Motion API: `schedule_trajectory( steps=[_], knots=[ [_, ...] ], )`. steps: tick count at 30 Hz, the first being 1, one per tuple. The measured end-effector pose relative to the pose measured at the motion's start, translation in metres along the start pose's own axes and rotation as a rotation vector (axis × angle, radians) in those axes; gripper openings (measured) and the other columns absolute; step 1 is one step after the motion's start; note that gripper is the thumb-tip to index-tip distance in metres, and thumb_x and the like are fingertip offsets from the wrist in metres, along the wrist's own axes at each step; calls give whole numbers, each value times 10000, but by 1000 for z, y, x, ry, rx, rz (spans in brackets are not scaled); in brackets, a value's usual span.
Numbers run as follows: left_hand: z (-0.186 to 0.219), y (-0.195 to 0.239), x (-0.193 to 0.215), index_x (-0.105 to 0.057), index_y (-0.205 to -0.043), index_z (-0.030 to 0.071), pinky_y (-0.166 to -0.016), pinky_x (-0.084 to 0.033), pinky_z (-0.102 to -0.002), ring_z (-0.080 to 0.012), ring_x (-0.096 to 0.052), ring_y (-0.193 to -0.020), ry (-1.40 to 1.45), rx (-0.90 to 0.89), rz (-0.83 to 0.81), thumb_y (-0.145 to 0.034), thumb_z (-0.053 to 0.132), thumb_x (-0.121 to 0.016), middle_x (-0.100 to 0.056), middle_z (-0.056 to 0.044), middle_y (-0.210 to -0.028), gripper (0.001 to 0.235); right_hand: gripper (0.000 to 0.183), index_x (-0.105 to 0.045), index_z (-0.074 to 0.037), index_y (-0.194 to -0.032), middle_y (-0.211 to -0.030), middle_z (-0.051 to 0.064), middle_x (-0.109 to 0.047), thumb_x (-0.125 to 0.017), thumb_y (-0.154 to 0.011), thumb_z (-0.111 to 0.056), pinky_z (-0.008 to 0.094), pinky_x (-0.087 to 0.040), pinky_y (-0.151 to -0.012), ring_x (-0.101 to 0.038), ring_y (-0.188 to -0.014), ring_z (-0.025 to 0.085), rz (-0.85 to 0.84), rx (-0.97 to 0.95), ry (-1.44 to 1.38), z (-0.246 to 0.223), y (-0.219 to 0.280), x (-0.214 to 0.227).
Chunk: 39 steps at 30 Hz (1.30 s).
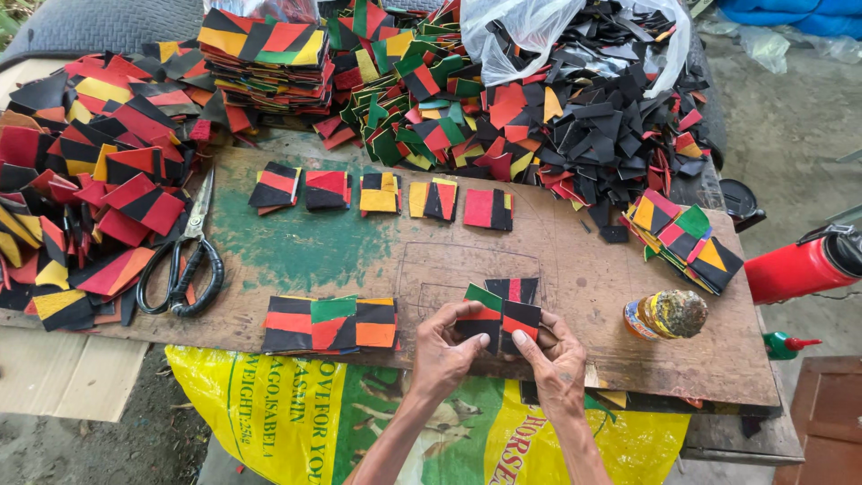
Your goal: The person assembles small colored rubber pieces into square tiles by hand, arranging them into geometric patterns and pressing them together. The person repeatedly picks up pieces, aligns them, and places the completed tiles on the table.
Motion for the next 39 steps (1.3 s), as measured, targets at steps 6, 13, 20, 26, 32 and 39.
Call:
schedule_trajectory(
  steps=[6, 13, 20, 26, 32, 39],
  knots=[
    [7, 4, 1, -667, -1285, -7, -758, -571, -203, -61, -664, -910, -103, 7, -6, -807, -100, -748, -699, -30, -1145, 494, 425, -573, 87, -1263, -1065, 181, -759, -709, -875, -21, 333, -657, -683, -744, -876, 184, 3, -10, -2, -5, 1, -4],
    [10, 3, -1, -626, -1351, 1, -625, -510, -196, -83, -578, -754, -51, 95, -7, -828, -85, -730, -706, -65, -1148, 540, 379, -601, 75, -1244, -1030, 186, -771, -696, -892, -30, 331, -654, -677, -754, -819, 194, 19, -30, 15, -6, 1, -4],
    [11, -4, 3, -582, -1176, -29, -763, -606, -275, -109, -721, -880, 241, 106, 165, -799, -37, -783, -721, -116, -1058, 427, 379, -577, 61, -1273, -1089, 154, -745, -681, -915, -11, 337, -633, -750, -728, -902, 168, 22, -21, -150, 3, -2, 5],
    [20, -10, 4, -691, -1167, -88, -839, -581, -274, -143, -688, -926, 271, 23, 89, -880, -1, -791, -738, -129, -1060, 315, 400, -576, 70, -1287, -1145, 156, -739, -689, -905, 29, 296, -613, -856, -719, -991, 158, 1, 28, -136, 7, -5, 6],
    [22, -9, 1, -516, -1354, 86, -794, -621, -266, -124, -726, -932, 135, 82, 209, -782, -51, -722, -709, -72, -1106, 623, 395, -583, 65, -1266, -1092, 166, -751, -692, -888, 28, 337, -645, -747, -729, -924, 168, 22, -2, -76, 4, -3, 4],
    [-1, -6, 0, -624, -1341, -78, -852, -607, -263, -147, -710, -968, 48, 86, 112, -853, -102, -729, -740, -154, -1156, 499, 402, -582, 60, -1257, -1085, 156, -755, -705, -877, 14, 328, -642, -723, -729, -910, 163, 15, -7, -33, -1, -3, 0]
  ],
)
Point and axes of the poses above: each hand's wrist, its own y-axis away from the middle knuckle, its own x-axis out of the back of the hand, z = x × y, the point moved 3 cm from there along -y, towards the middle knuckle
